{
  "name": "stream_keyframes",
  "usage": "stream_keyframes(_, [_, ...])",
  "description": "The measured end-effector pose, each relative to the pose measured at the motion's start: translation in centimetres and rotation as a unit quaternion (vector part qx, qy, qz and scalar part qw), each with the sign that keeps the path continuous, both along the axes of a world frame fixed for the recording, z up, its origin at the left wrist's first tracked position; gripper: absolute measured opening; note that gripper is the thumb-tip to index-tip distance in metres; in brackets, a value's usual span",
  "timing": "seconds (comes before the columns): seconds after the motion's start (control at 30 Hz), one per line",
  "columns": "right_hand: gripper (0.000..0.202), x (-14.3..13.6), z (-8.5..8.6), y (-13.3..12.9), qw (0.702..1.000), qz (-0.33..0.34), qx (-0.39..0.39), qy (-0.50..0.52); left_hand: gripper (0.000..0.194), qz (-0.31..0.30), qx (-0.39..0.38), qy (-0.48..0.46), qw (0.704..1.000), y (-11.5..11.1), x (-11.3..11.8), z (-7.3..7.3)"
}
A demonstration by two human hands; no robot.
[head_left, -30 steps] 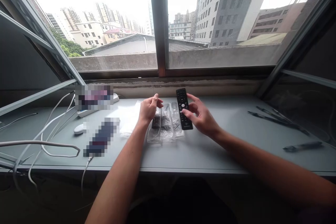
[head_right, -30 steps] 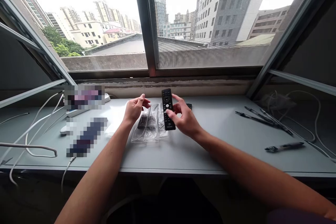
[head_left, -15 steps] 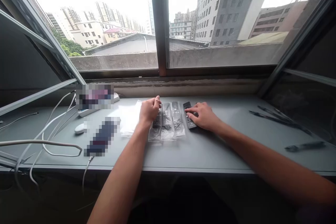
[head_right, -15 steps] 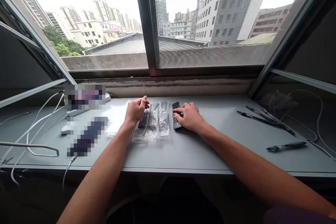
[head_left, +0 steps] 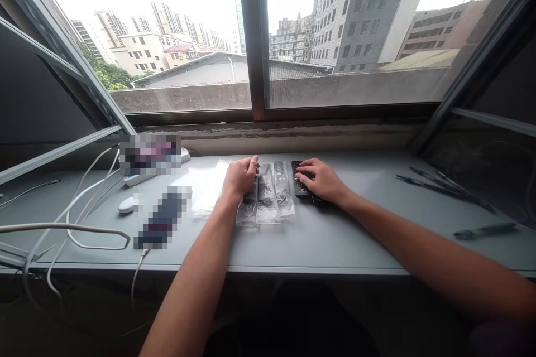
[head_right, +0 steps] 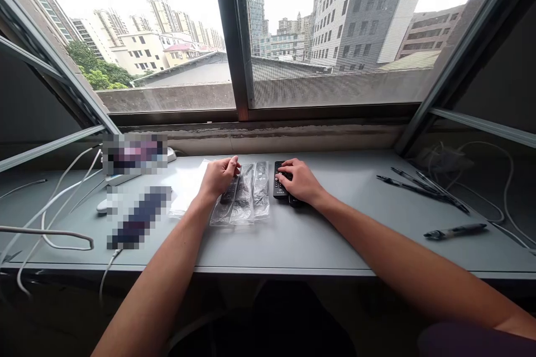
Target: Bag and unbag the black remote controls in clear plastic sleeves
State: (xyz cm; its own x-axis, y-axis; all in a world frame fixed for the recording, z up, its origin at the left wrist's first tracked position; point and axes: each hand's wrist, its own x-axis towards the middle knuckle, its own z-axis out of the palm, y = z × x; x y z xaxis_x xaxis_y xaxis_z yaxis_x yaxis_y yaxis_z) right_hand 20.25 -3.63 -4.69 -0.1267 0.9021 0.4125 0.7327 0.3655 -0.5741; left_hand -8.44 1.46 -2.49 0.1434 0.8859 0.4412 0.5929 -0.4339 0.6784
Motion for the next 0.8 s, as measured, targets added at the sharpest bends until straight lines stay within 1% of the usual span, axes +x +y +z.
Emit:
stream_keyframes(0.1, [0.024, -0.7, 0.1, 0.2, 0.999, 0.021, 0.019, 0.026, 0.052, -0.004, 0.004, 0.0, 1.0, 0.1, 0.0, 0.0])
stream_keyframes(0.2, [0.027, -1.3, 1.0, -0.3, 0.995, 0.055, 0.071, 0.04, 0.05, 0.0, 0.011, 0.005, 1.0, 0.1, 0.0, 0.0])
stream_keyframes(0.23, [0.028, -1.4, 1.3, -0.7, 0.992, 0.08, 0.093, 0.037, 0.049, 0.004, 0.016, 0.007, 1.0, 0.1, 0.0, 0.1])
stream_keyframes(0.3, [0.029, -1.8, 1.9, -1.5, 0.98, 0.162, 0.114, 0.011, 0.049, 0.007, 0.024, 0.012, 1.0, 0.1, -0.1, 0.1])
stream_keyframes(0.33, [0.032, -2.0, 2.1, -2.0, 0.972, 0.203, 0.118, -0.006, 0.049, 0.008, 0.028, 0.013, 1.0, 0.1, -0.1, 0.1])
stream_keyframes(0.37, [0.041, -2.2, 2.2, -2.4, 0.965, 0.235, 0.117, -0.028, 0.049, 0.006, 0.03, 0.014, 0.999, 0.1, -0.1, 0.1])
stream_keyframes(0.4, [0.047, -2.5, 2.2, -2.7, 0.96, 0.251, 0.113, -0.045, 0.049, 0.005, 0.033, 0.015, 0.999, 0.2, -0.1, 0.0])
stream_keyframes(0.43, [0.045, -2.7, 2.1, -3.0, 0.959, 0.257, 0.108, -0.059, 0.049, 0.003, 0.036, 0.017, 0.999, 0.2, -0.1, 0.0])
stream_keyframes(0.57, [0.013, -3.7, 1.7, -3.5, 0.964, 0.235, 0.098, -0.08, 0.05, -0.009, 0.053, 0.036, 0.998, 0.2, 0.2, -0.2])
stream_keyframes(0.6, [0.01, -3.9, 1.6, -3.6, 0.965, 0.233, 0.098, -0.076, 0.051, -0.011, 0.057, 0.041, 0.997, 0.2, 0.2, -0.3])
stream_keyframes(0.7, [0.016, -4.1, 1.9, -3.8, 0.968, 0.228, 0.1, -0.033, 0.051, -0.012, 0.06, 0.04, 0.997, 0.1, 0.4, -0.1])
stream_keyframes(0.8, [0.015, -4.2, 2.2, -4.1, 0.974, 0.198, 0.095, 0.061, 0.043, -0.017, 0.039, 0.017, 0.999, -0.3, 0.4, 0.3])
